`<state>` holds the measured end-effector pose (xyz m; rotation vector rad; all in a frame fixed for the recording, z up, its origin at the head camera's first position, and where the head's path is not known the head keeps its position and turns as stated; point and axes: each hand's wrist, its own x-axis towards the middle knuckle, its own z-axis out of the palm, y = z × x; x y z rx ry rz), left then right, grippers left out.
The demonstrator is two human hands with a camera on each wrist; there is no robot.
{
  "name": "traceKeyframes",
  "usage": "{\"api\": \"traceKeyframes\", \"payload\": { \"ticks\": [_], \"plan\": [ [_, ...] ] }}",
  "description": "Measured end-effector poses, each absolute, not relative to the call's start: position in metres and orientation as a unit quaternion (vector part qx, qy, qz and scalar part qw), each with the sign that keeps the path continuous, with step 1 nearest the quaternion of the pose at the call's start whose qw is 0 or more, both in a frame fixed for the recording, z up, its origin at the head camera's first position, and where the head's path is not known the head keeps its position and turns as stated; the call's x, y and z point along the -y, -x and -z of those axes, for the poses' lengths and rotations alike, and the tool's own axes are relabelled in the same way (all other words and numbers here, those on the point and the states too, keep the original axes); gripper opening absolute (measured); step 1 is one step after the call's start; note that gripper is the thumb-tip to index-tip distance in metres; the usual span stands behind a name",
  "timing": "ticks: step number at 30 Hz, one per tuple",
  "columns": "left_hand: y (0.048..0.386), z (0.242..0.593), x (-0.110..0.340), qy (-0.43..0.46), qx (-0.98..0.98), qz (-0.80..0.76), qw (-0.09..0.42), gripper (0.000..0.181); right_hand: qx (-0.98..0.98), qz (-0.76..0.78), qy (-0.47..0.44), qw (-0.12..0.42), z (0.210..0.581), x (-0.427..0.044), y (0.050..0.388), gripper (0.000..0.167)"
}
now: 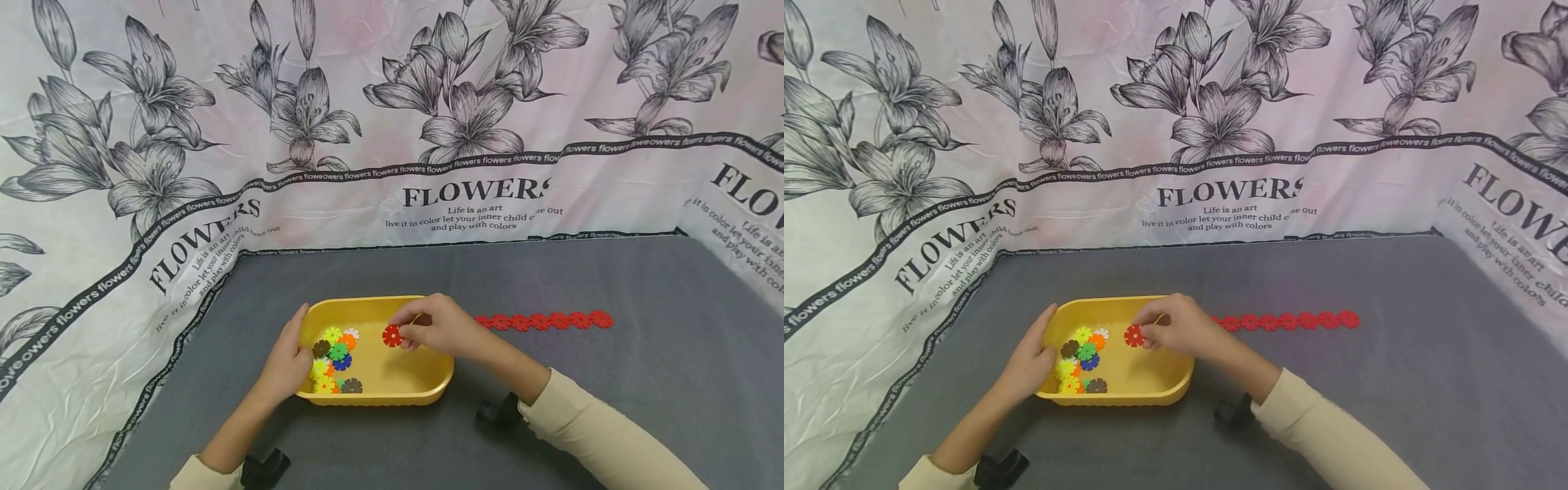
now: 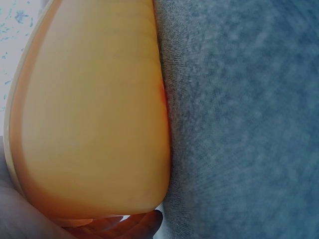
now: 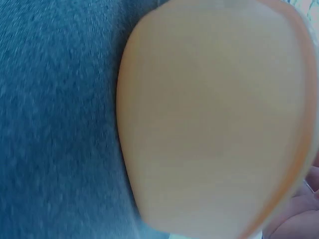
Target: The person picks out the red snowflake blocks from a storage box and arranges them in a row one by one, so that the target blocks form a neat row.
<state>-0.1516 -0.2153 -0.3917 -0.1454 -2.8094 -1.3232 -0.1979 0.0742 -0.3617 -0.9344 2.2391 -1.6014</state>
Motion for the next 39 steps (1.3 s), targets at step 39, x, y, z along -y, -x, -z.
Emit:
{"api": "traceKeyframes", "payload": {
  "ticks": [39],
  "plan": [
    [0.152, 0.39, 0.215, 0.036, 0.908, 0.417, 0.007, 0.076, -0.816, 0.539, 0.193, 0.087, 0.353, -0.166, 0.204, 0.014]
  ]
}}
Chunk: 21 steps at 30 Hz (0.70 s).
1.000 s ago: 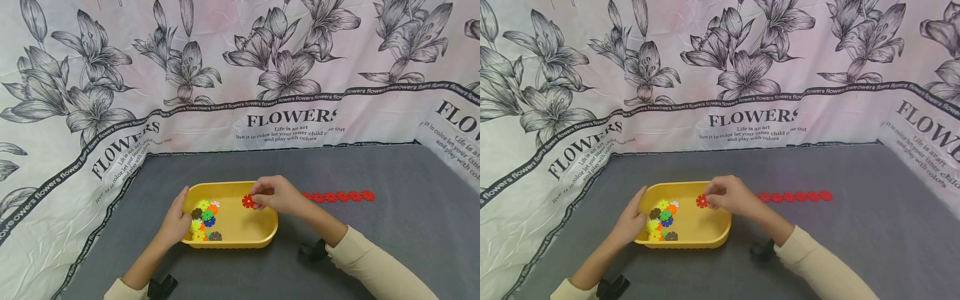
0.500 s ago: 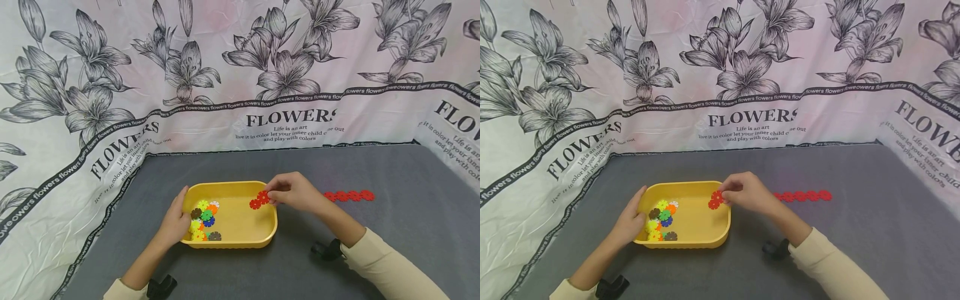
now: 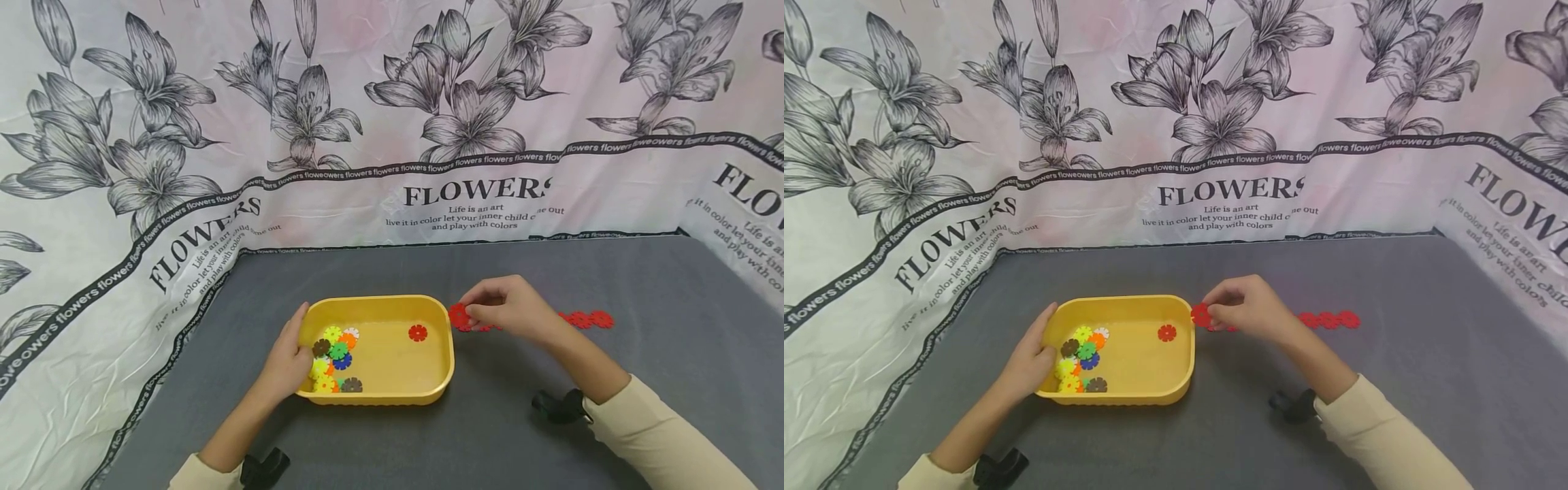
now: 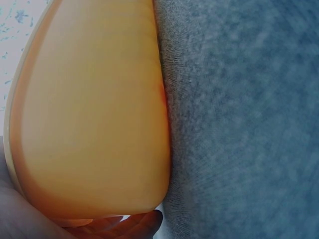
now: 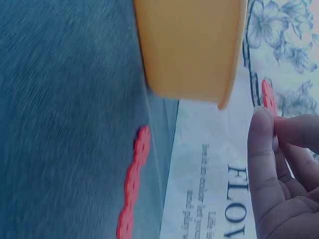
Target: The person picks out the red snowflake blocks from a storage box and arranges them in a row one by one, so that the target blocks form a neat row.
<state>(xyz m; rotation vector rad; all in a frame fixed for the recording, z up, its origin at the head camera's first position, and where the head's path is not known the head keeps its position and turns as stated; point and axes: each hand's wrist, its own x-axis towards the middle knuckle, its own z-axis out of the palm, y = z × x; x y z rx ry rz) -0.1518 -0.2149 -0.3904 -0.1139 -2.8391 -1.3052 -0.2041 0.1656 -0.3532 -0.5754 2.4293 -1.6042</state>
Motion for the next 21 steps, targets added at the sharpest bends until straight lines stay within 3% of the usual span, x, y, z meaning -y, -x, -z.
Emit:
{"api": "traceKeyframes", "payload": {
  "ticks": [21],
  "plan": [
    [0.153, 0.391, 0.214, 0.028, 0.907, 0.42, 0.009, 0.076, -0.845, 0.514, 0.131, 0.062, 0.347, -0.243, 0.205, 0.023]
  ]
}}
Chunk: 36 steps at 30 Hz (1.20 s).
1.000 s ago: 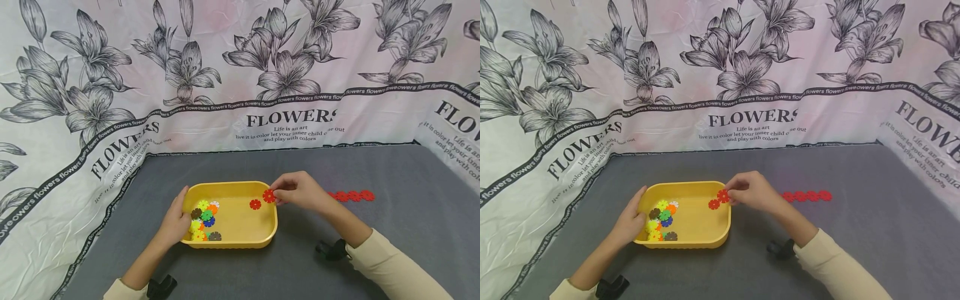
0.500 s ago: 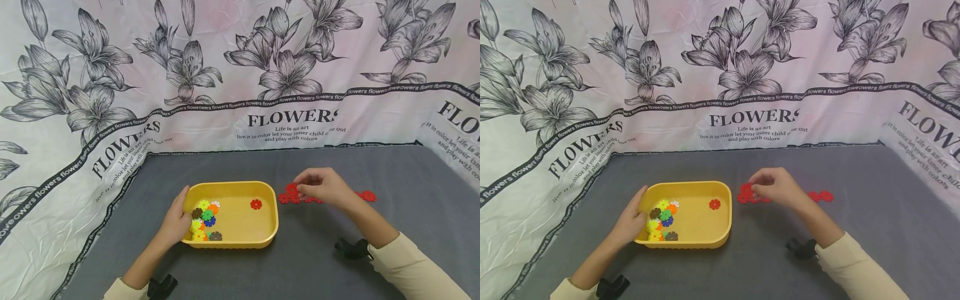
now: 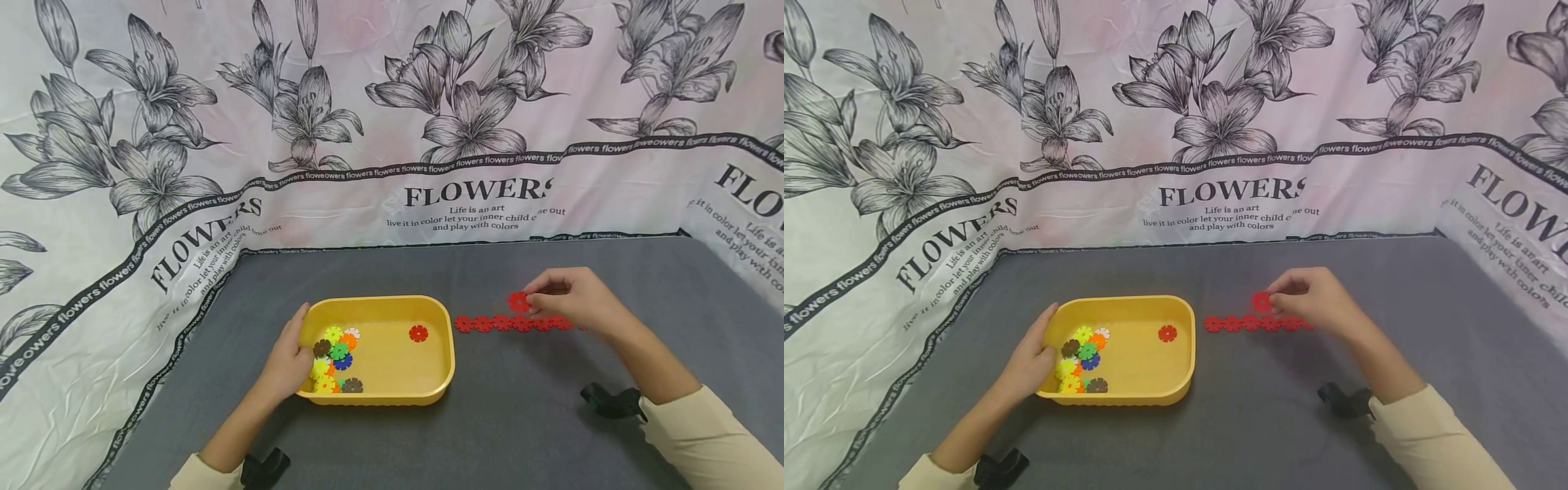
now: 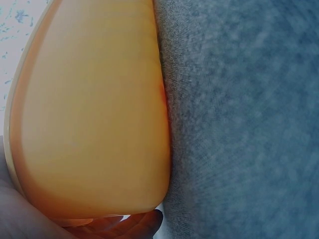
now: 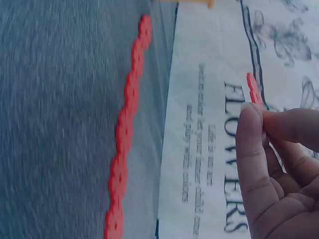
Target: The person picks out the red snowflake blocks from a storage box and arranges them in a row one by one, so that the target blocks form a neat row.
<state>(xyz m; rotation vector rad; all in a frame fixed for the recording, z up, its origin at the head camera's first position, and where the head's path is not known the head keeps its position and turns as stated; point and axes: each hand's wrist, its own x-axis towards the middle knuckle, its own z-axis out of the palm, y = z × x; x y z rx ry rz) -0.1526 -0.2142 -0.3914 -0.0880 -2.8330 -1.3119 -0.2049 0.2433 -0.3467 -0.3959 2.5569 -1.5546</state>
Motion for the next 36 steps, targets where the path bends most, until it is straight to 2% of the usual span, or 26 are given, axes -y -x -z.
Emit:
{"api": "traceKeyframes", "payload": {
  "ticks": [18, 36],
  "plan": [
    [0.154, 0.391, 0.215, 0.026, 0.903, 0.428, -0.004, 0.077, -0.889, 0.441, 0.09, 0.08, 0.349, -0.315, 0.218, 0.029],
    [0.151, 0.392, 0.215, 0.034, 0.907, 0.419, 0.01, 0.076, -0.89, 0.434, 0.042, 0.133, 0.372, -0.378, 0.222, 0.027]
  ]
}}
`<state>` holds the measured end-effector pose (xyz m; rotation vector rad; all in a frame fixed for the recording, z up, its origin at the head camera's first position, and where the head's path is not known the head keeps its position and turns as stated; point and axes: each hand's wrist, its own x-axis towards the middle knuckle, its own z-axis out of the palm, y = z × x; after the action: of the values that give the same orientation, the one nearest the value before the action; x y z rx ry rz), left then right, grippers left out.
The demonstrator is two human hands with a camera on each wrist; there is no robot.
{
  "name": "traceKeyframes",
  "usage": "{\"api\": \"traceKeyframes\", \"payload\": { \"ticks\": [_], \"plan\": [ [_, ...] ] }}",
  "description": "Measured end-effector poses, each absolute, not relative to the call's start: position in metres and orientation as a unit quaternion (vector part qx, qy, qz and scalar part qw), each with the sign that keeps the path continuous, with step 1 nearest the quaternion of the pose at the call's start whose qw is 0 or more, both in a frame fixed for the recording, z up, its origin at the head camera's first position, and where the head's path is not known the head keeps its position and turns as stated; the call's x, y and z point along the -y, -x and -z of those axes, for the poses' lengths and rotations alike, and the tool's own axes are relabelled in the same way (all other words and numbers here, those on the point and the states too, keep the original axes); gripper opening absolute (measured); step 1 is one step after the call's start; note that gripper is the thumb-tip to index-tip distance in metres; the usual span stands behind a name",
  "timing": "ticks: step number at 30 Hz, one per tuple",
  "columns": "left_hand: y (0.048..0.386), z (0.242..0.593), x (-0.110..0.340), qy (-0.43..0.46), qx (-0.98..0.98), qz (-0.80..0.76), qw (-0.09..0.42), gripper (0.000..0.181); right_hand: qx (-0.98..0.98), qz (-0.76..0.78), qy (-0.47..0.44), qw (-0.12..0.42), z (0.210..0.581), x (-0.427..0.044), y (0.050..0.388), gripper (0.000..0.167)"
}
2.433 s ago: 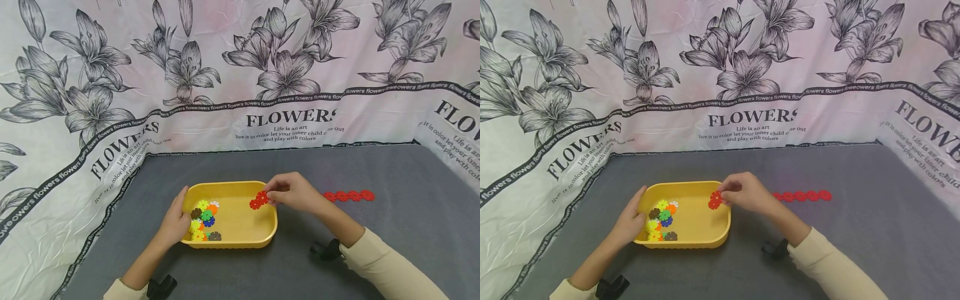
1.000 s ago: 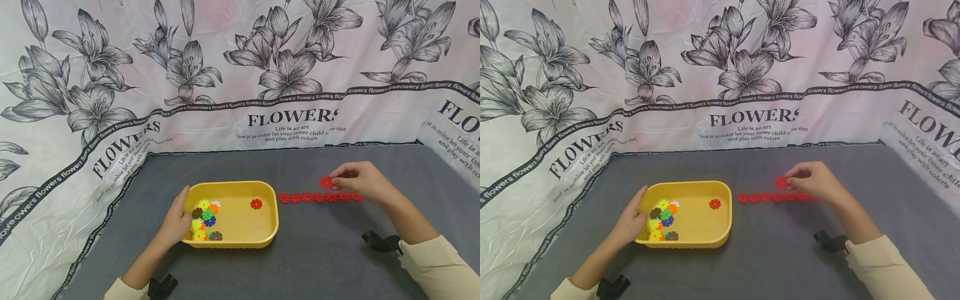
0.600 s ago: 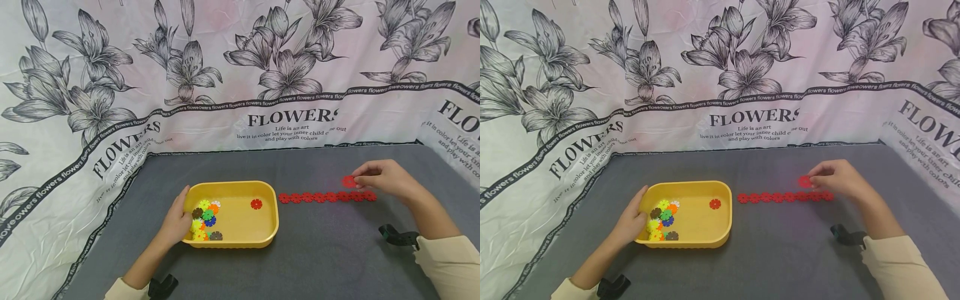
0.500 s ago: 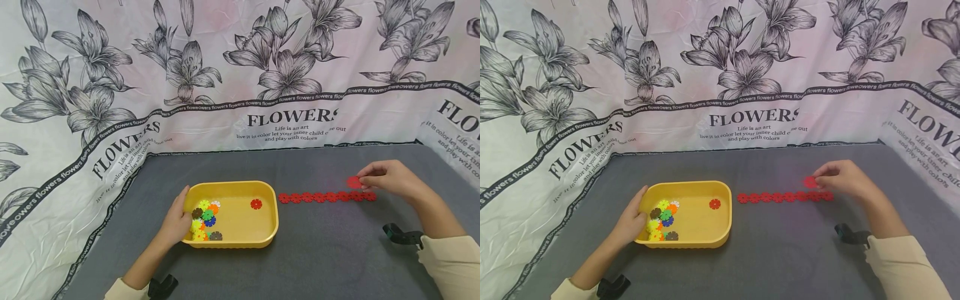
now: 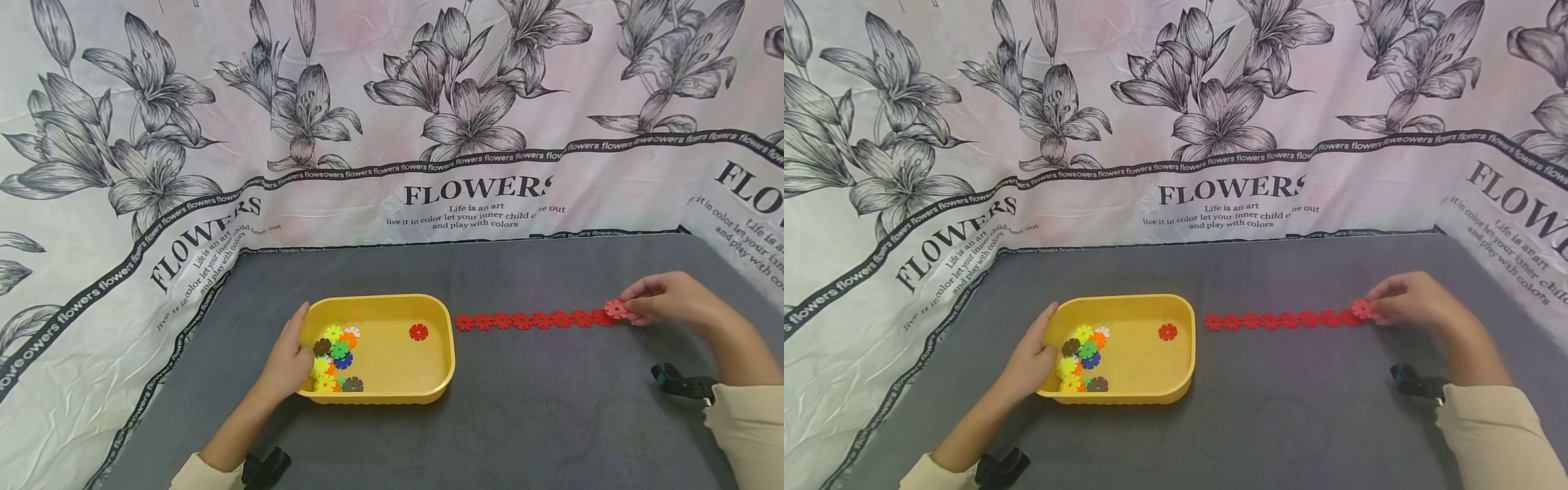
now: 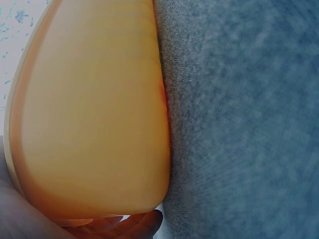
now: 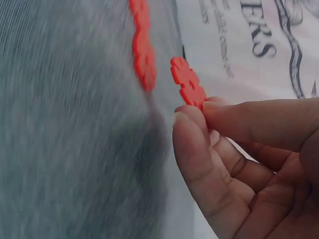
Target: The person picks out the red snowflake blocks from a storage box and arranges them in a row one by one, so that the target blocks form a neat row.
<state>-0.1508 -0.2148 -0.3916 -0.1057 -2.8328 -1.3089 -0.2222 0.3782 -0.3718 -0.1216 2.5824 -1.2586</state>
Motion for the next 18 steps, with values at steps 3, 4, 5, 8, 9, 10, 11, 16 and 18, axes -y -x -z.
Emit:
{"api": "traceKeyframes", "payload": {
  "ticks": [3, 4, 5, 8, 9, 10, 11, 16, 18],
  "plan": [
    [0.151, 0.391, 0.215, 0.032, 0.907, 0.42, 0.009, 0.076, -0.889, 0.432, 0.025, 0.149, 0.375, -0.388, 0.223, 0.028],
    [0.151, 0.391, 0.215, 0.032, 0.907, 0.42, 0.01, 0.075, -0.887, 0.434, 0.018, 0.154, 0.376, -0.391, 0.224, 0.028],
    [0.151, 0.391, 0.215, 0.032, 0.907, 0.42, 0.01, 0.075, -0.885, 0.437, 0.013, 0.158, 0.378, -0.393, 0.224, 0.028],
    [0.151, 0.392, 0.215, 0.034, 0.906, 0.421, 0.011, 0.075, -0.88, 0.447, 0.007, 0.162, 0.381, -0.397, 0.225, 0.029],
    [0.151, 0.392, 0.215, 0.035, 0.906, 0.421, 0.011, 0.075, -0.879, 0.449, 0.009, 0.162, 0.382, -0.397, 0.225, 0.03],
    [0.151, 0.392, 0.215, 0.036, 0.906, 0.421, 0.012, 0.075, -0.878, 0.45, 0.007, 0.161, 0.382, -0.397, 0.226, 0.03],
    [0.151, 0.393, 0.215, 0.037, 0.906, 0.422, 0.012, 0.075, -0.879, 0.449, 0.008, 0.159, 0.383, -0.397, 0.226, 0.031],
    [0.152, 0.393, 0.215, 0.04, 0.906, 0.422, 0.014, 0.075, -0.889, 0.43, 0.025, 0.154, 0.384, -0.396, 0.227, 0.037],
    [0.152, 0.394, 0.216, 0.042, 0.906, 0.421, 0.016, 0.075, -0.898, 0.413, 0.034, 0.15, 0.385, -0.394, 0.227, 0.04]
  ]
}}
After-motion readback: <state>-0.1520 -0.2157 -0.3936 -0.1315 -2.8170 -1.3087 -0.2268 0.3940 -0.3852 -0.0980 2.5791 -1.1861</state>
